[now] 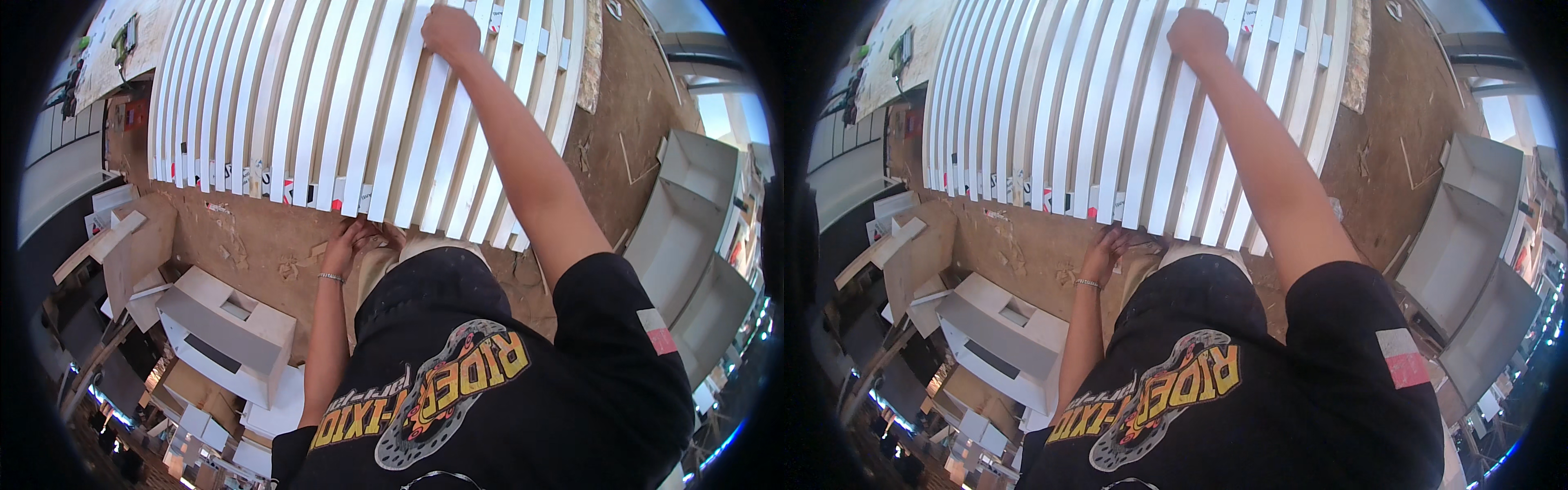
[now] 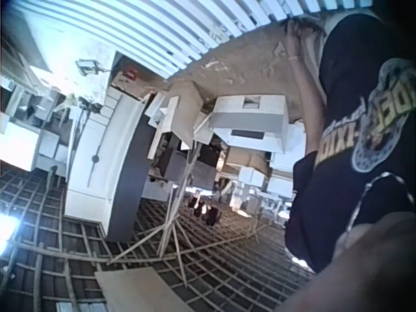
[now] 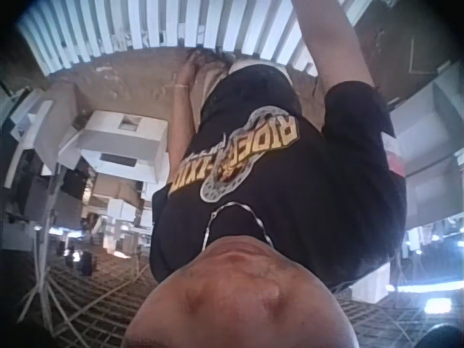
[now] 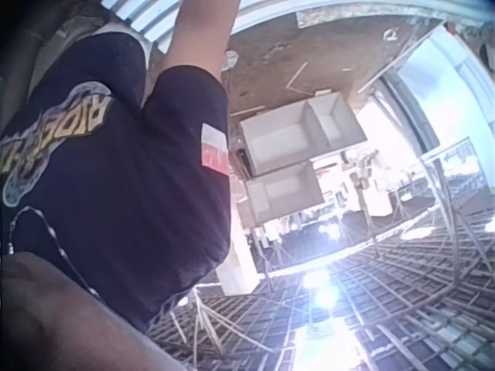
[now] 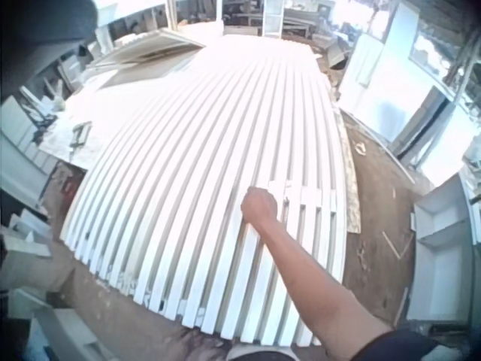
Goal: The person aligns white wooden slats on a curved template and uses a pneumatic nail gun to secure them to a crossbeam.
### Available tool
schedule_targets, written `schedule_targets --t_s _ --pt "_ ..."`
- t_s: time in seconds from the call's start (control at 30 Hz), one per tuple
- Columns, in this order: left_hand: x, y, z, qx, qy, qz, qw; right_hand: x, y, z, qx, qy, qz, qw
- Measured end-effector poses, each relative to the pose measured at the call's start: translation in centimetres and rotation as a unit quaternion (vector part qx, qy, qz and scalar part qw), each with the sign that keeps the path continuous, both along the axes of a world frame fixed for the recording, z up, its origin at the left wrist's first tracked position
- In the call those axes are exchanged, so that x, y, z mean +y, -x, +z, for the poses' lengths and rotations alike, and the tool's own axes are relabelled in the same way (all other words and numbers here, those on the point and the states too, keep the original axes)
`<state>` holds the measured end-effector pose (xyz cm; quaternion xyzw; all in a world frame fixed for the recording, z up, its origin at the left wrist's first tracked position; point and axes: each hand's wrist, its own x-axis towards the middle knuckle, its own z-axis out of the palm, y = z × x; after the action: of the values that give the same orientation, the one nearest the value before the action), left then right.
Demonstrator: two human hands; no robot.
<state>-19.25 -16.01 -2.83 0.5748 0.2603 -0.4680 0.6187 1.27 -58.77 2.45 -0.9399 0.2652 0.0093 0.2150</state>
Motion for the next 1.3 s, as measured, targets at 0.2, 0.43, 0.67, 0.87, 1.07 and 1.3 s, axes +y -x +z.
schedule_targets --t_s 0.2,0.43,0.67,0.87,1.07,1.3 --pt "-2.1 -0.7 1.4 0.019 0.140 -0.004 0.990 8.2 8.0 -0.6 -0.044 -0.008 -0.031 0.999" --pt "-4.3 -0.1 3.5 -0.011 0.145 -0.113 0.983 14.4 13.5 0.3 -0.027 0.003 -0.050 0.998" --pt "-6.3 2.4 2.1 -0.136 0.167 -0.036 0.976 19.6 18.3 1.0 -0.008 0.031 -0.017 0.999" --pt "-6.4 2.2 0.6 -0.180 0.150 -0.009 0.972 22.1 20.7 1.2 -0.015 0.009 -0.030 0.999" --pt "-6.5 2.1 1.0 -0.167 0.192 -0.001 0.967 22.6 22.0 0.6 -0.048 -0.013 -0.033 0.998" --pt "-5.9 1.6 2.3 -0.182 0.167 -0.060 0.967 23.2 23.1 0.5 -0.032 -0.044 -0.025 0.998"
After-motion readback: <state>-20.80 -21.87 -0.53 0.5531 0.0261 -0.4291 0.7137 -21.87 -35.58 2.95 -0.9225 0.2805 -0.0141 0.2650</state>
